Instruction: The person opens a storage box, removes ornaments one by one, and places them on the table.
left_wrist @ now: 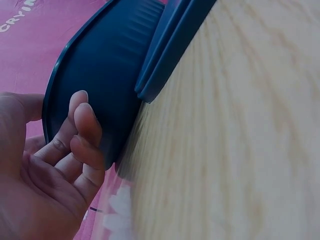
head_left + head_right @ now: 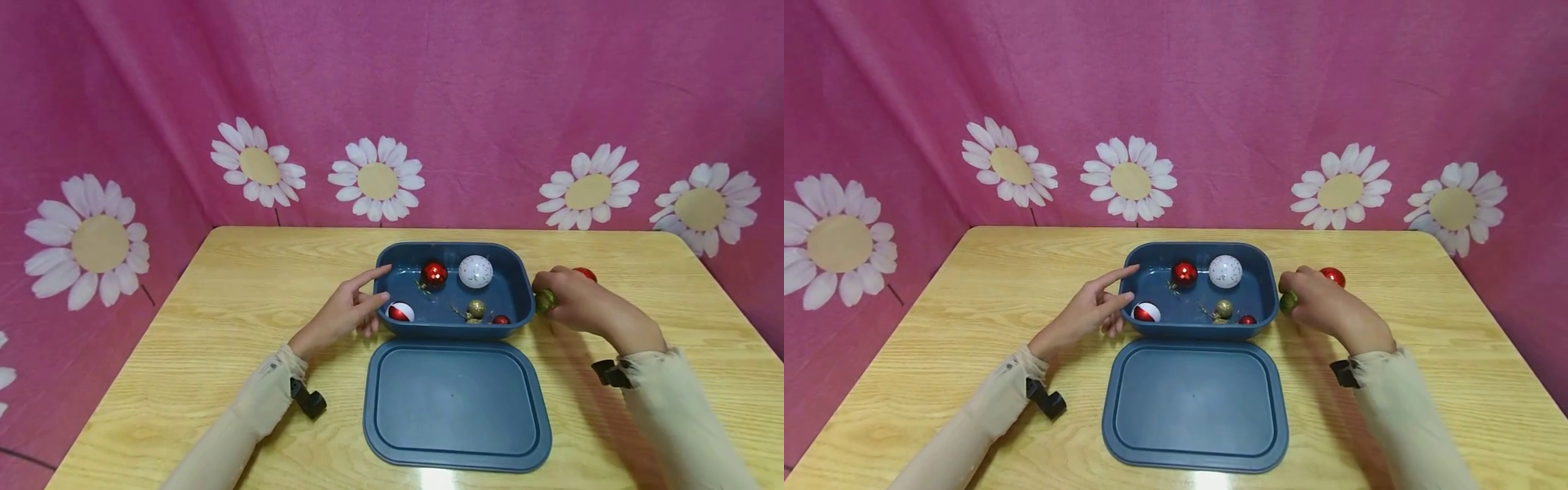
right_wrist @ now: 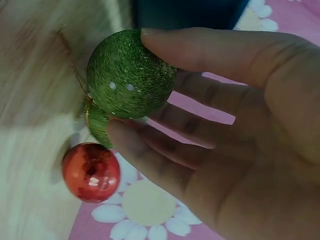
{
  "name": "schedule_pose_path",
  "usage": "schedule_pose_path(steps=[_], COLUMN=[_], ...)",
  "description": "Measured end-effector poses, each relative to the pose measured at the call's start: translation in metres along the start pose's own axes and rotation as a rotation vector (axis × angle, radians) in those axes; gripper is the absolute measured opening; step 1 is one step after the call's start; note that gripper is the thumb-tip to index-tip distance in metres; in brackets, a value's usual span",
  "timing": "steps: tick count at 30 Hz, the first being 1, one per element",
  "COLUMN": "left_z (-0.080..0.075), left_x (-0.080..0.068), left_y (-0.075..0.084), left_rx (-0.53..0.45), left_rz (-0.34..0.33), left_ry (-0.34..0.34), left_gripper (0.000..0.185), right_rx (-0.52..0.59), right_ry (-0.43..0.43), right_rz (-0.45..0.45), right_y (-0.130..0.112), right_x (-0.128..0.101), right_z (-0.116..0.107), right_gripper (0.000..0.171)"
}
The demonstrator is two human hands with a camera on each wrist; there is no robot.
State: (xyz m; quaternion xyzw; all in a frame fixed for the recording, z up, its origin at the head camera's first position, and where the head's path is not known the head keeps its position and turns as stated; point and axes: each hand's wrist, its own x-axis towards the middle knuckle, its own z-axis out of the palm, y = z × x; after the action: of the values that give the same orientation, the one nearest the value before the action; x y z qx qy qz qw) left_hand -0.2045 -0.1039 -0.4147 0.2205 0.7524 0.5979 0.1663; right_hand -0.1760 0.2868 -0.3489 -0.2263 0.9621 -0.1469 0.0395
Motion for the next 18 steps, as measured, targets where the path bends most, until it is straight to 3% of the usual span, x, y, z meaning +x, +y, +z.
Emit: schedule_pose_path(steps=[9,18], left_z=[0.000,-0.001], left_x=[0.000,-0.002], left_y=[0.001,0.000], left_rx=[-0.005,-0.013], left_rz=[0.008,0.030], left_ry=[-0.002,-0.009], left_gripper=[0.057,0.057], right_rx=[-0.031,-0.087], right_ry=[0.001,0.123], right_rz=[0.051,0.000], right_y=[0.010,-0.018], right_x=[0.004,-0.001], right_z=[0.006,-0.004], right_gripper=[0.036,0.036])
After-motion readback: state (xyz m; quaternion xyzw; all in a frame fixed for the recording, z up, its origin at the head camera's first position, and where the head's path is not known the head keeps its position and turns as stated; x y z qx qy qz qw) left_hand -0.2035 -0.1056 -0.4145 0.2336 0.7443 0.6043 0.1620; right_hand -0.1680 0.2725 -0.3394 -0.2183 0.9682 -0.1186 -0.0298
